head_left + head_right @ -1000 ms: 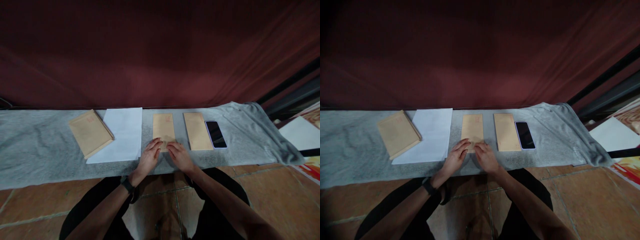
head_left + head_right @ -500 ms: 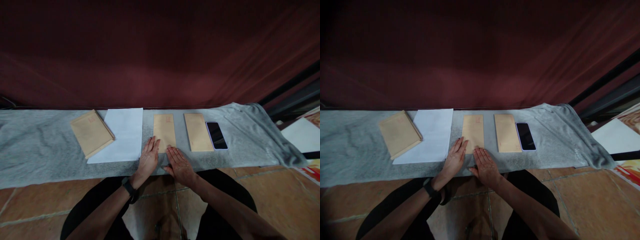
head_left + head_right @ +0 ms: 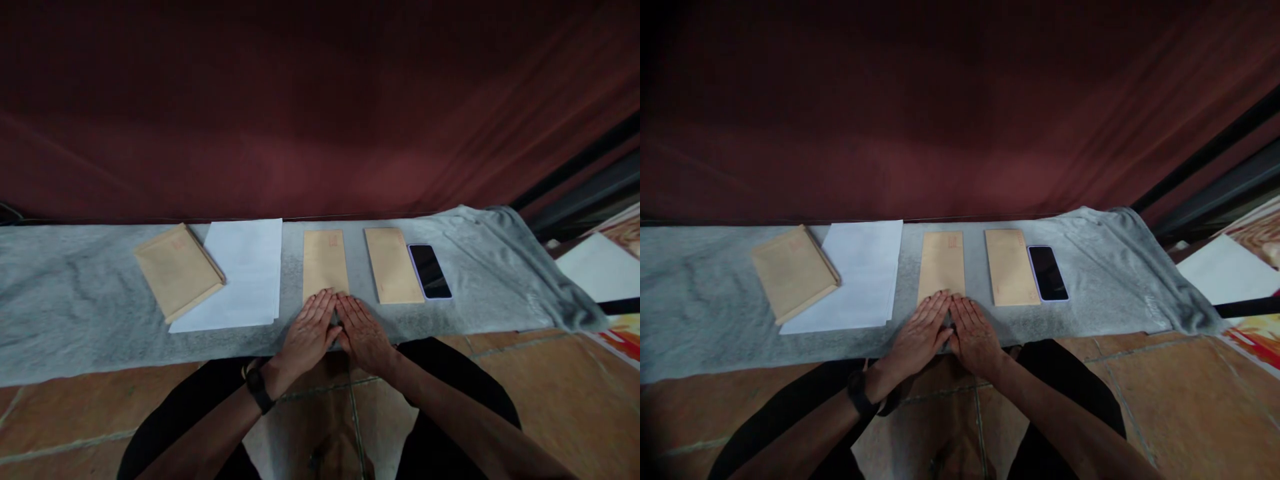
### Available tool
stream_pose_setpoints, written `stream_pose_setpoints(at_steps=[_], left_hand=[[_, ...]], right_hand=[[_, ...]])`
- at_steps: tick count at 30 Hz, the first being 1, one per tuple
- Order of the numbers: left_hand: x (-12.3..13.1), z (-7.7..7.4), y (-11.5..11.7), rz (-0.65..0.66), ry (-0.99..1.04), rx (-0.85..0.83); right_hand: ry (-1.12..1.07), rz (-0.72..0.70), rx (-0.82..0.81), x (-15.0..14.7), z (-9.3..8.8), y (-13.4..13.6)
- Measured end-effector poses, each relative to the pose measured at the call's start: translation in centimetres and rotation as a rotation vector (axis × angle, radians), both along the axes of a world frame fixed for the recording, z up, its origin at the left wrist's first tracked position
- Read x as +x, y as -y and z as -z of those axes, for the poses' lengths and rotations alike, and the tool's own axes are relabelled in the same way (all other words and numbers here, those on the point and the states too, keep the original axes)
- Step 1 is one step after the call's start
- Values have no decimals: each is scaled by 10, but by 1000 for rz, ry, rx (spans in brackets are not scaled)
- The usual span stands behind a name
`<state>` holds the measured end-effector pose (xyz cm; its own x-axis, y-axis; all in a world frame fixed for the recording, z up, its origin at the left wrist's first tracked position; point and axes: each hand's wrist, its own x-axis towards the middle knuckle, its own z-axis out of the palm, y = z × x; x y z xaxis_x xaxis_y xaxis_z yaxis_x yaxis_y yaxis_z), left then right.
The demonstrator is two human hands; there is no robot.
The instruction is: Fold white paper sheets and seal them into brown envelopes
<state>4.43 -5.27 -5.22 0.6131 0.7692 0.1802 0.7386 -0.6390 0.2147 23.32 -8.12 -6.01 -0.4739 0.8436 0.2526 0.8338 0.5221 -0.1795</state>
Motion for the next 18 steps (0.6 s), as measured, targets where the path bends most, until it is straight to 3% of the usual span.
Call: stream_pose_setpoints(at_steps=[10, 18], left_hand=[[-22, 3, 6, -108, -88, 57], [-21, 3, 10, -205, -62, 93]], right_hand=[[47, 69, 2, 2, -2, 5], [8, 155, 40, -6, -7, 4]])
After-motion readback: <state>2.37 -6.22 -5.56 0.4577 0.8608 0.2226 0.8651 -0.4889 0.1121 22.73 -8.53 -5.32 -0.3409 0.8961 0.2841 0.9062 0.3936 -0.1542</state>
